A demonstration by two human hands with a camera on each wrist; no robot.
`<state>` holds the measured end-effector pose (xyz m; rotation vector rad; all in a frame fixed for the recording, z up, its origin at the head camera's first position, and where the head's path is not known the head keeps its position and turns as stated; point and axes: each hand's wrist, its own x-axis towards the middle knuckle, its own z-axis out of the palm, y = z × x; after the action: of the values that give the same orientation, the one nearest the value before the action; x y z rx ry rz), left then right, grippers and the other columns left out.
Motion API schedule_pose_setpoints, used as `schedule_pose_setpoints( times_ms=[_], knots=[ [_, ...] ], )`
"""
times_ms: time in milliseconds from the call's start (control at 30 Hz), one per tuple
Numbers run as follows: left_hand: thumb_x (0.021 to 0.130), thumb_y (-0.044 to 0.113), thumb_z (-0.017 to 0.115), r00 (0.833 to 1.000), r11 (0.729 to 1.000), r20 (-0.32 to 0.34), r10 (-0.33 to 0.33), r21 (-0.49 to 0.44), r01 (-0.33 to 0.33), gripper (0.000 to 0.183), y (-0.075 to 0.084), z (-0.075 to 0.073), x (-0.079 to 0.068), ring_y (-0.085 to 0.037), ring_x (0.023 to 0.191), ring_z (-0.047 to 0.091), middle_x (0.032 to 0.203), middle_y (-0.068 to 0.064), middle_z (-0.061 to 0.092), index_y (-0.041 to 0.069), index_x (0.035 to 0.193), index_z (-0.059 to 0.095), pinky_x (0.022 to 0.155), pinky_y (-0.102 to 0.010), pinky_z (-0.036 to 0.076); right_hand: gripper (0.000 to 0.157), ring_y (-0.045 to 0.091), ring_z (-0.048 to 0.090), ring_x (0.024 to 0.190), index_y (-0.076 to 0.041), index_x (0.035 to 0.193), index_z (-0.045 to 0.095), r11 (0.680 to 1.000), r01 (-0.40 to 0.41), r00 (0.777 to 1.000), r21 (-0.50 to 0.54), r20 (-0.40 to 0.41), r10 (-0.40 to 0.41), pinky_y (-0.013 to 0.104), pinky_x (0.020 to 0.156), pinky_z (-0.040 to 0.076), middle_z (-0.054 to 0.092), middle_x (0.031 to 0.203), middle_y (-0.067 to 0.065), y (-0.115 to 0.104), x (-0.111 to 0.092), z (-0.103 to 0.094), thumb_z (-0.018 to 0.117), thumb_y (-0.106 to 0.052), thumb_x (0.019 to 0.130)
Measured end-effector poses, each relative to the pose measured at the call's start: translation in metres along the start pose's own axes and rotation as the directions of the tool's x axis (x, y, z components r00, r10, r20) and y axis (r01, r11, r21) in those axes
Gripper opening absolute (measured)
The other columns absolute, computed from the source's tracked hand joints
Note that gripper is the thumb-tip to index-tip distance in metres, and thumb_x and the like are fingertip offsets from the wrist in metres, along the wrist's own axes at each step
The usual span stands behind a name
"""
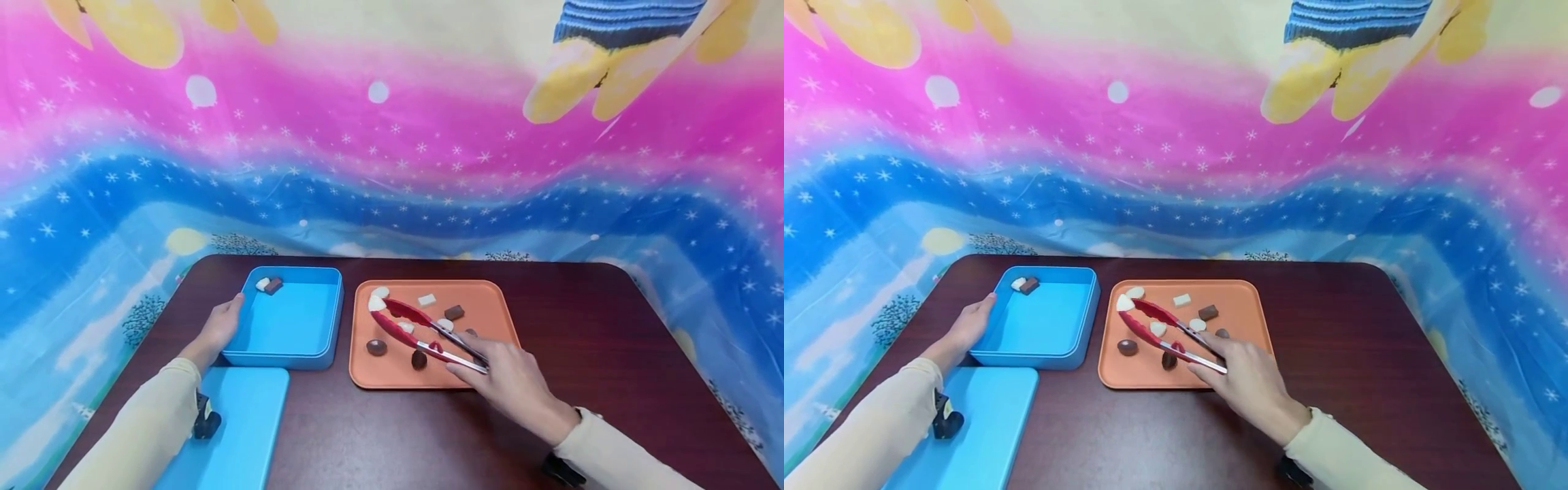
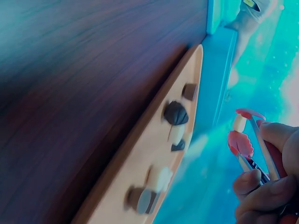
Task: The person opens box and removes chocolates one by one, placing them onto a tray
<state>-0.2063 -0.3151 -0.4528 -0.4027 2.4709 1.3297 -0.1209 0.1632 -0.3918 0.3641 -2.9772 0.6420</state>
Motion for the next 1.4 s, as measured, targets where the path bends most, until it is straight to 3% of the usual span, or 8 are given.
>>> schedule_pose_setpoints(
  times_ms=[300,433,533,600,767,933,1167,1400],
  knots=[
    [0.105,0.060,0.006,1.000,1.000,0.001,0.001,0.005,-0.001,0.084,0.002,-0.002,-0.001,-0.055,0.152,0.012,0.165,-0.033,0.007,-0.004,0.159,-0.002,0.121,-0.070,0.019,0.055,0.012,0.053,0.067,-0.021,0.132,0.070,0.999,-0.030,0.999,-0.039,-0.038,0.029,0.031,0.054,0.038,0.077,0.088,0.003,0.035,-0.011,-0.018,0.080,-0.045,0.084],
    [0.105,0.061,0.006,1.000,1.000,-0.004,-0.002,0.006,0.002,0.085,0.002,-0.004,0.000,-0.055,0.152,0.010,0.166,-0.033,0.006,-0.004,0.159,-0.002,0.121,-0.070,0.018,0.060,0.013,0.045,0.060,-0.018,0.136,0.066,0.996,-0.070,0.997,-0.052,-0.021,0.069,0.030,0.051,0.034,0.061,0.066,-0.005,0.049,-0.012,-0.024,0.077,-0.049,0.086],
    [0.105,0.061,0.006,1.000,1.000,-0.006,-0.003,0.004,0.003,0.085,0.002,-0.005,0.000,-0.055,0.152,0.010,0.166,-0.032,0.006,-0.003,0.159,-0.002,0.121,-0.070,0.018,0.063,0.013,0.039,0.056,-0.015,0.140,0.063,0.994,-0.087,0.996,-0.063,-0.010,0.086,0.029,0.047,0.031,0.049,0.057,-0.006,0.058,-0.012,-0.028,0.076,-0.048,0.088],
    [0.105,0.061,0.006,1.000,1.000,-0.009,0.000,0.003,0.000,0.085,0.002,-0.005,0.000,-0.055,0.152,0.010,0.166,-0.032,0.006,-0.003,0.159,-0.002,0.121,-0.070,0.018,0.064,0.014,0.040,0.056,-0.013,0.140,0.062,0.993,-0.092,0.996,-0.074,-0.015,0.091,0.030,0.047,0.030,0.051,0.057,-0.006,0.063,-0.011,-0.030,0.076,-0.047,0.088],
    [0.105,0.060,0.006,1.000,1.000,-0.014,0.001,0.007,-0.001,0.084,0.002,-0.003,0.002,-0.055,0.152,0.011,0.166,-0.033,0.007,-0.004,0.159,0.000,0.121,-0.069,0.018,0.062,0.016,0.049,0.063,-0.014,0.138,0.064,0.992,-0.087,0.995,-0.086,-0.047,0.083,0.031,0.048,0.034,0.070,0.073,0.003,0.072,-0.007,-0.037,0.077,-0.047,0.087],
    [0.105,0.060,0.005,1.000,1.000,-0.020,0.004,0.010,-0.003,0.085,0.000,-0.001,0.005,-0.055,0.152,0.013,0.165,-0.033,0.010,-0.005,0.159,0.001,0.122,-0.068,0.019,0.063,0.018,0.053,0.065,-0.013,0.138,0.064,0.991,-0.099,0.994,-0.091,-0.057,0.094,0.031,0.047,0.034,0.075,0.090,0.014,0.081,-0.002,-0.043,0.075,-0.049,0.088],
    [0.105,0.061,0.006,1.000,1.000,-0.011,0.000,0.002,0.000,0.085,0.000,0.000,0.004,-0.054,0.152,0.010,0.166,-0.032,0.007,-0.003,0.159,-0.001,0.122,-0.069,0.017,0.069,0.016,0.045,0.056,-0.010,0.142,0.059,0.982,-0.146,0.989,-0.123,0.003,0.148,0.031,0.044,0.032,0.058,0.060,-0.001,0.095,0.003,-0.044,0.073,-0.052,0.089],
    [0.105,0.061,0.006,1.000,1.000,-0.014,-0.012,0.004,0.012,0.085,-0.001,0.000,0.003,-0.055,0.152,0.011,0.165,-0.033,0.008,-0.004,0.159,0.000,0.122,-0.069,0.017,0.067,0.017,0.049,0.060,-0.008,0.141,0.060,0.978,-0.163,0.984,-0.128,0.048,0.170,0.031,0.046,0.035,0.068,0.074,0.004,0.105,0.010,-0.038,0.075,-0.047,0.088]
  ],
)
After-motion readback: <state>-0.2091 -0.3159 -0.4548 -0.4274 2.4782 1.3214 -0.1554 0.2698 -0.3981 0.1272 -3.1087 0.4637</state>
